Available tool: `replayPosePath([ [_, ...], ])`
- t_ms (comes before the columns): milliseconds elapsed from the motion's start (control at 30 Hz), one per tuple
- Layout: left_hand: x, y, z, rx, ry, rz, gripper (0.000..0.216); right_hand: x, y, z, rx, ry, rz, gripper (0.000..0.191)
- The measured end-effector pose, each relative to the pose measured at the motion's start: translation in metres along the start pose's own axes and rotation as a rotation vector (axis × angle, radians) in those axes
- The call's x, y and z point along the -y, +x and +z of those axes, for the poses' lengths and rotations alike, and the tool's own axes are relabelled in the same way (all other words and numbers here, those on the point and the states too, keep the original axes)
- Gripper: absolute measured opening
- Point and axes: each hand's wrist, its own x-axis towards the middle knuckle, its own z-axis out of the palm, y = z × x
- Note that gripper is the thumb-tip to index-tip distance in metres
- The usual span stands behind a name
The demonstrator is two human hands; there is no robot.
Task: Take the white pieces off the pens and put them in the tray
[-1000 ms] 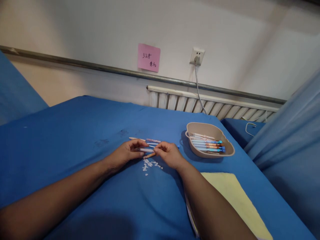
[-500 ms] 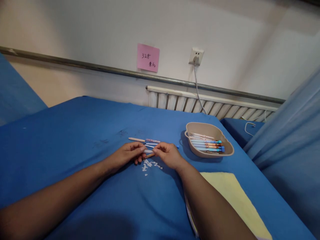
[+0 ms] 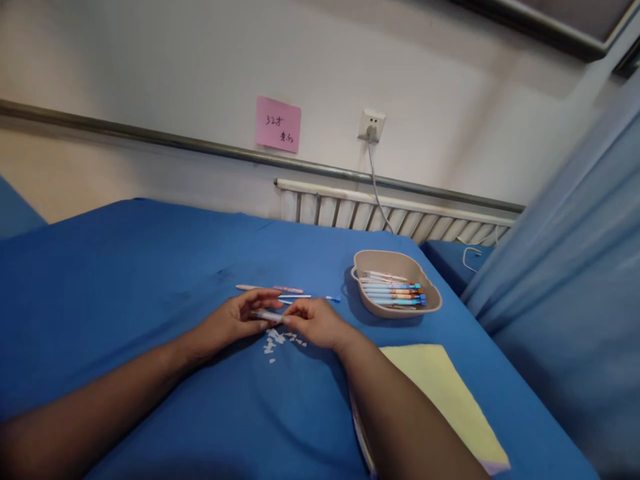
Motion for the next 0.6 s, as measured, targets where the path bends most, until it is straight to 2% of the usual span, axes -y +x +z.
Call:
replayPosePath([
  [100, -0.004, 0.001, -0.002, -0.030, -0.014, -0.052, 0.059, 0.007, -0.002, -0.001, -0.068, -0.078, -0.032, 0.019],
  [167, -0.005, 0.001, -0.003, -0.066, 0.000, -0.089, 0.054, 0.017, -0.008, -0.005, -0.145, -0.135, -0.079, 0.018],
  [267, -0.004, 0.001, -0.005, -0.075, -0.003, -0.112, 0.041, 0.036, -0.023, -0.026, -0.325, -0.163, -0.192, 0.018],
  [333, -0.002, 0.002, -0.007, -0.059, -0.016, -0.115, 0.036, 0.043, -0.035, -0.057, -0.453, -0.214, -0.232, 0.020],
  [400, 0.000, 0.003, -0.007, -0.054, -0.023, -0.108, 0.034, 0.041, -0.046, -0.098, -0.605, -0.373, -0.229, 0.020],
  [433, 0.000, 0.003, -0.007, -0.057, -0.024, -0.107, 0.034, 0.037, -0.051, -0.120, -0.631, -0.477, -0.189, 0.020],
  [500, 0.000, 0.004, -0.007, -0.070, -0.024, -0.110, 0.034, 0.025, -0.057, -0.161, -0.609, -0.699, -0.035, 0.016],
  [600, -0.002, 0.005, -0.005, -0.089, -0.024, -0.120, 0.035, 0.008, -0.057, -0.200, -0.435, -0.988, 0.200, 0.011],
])
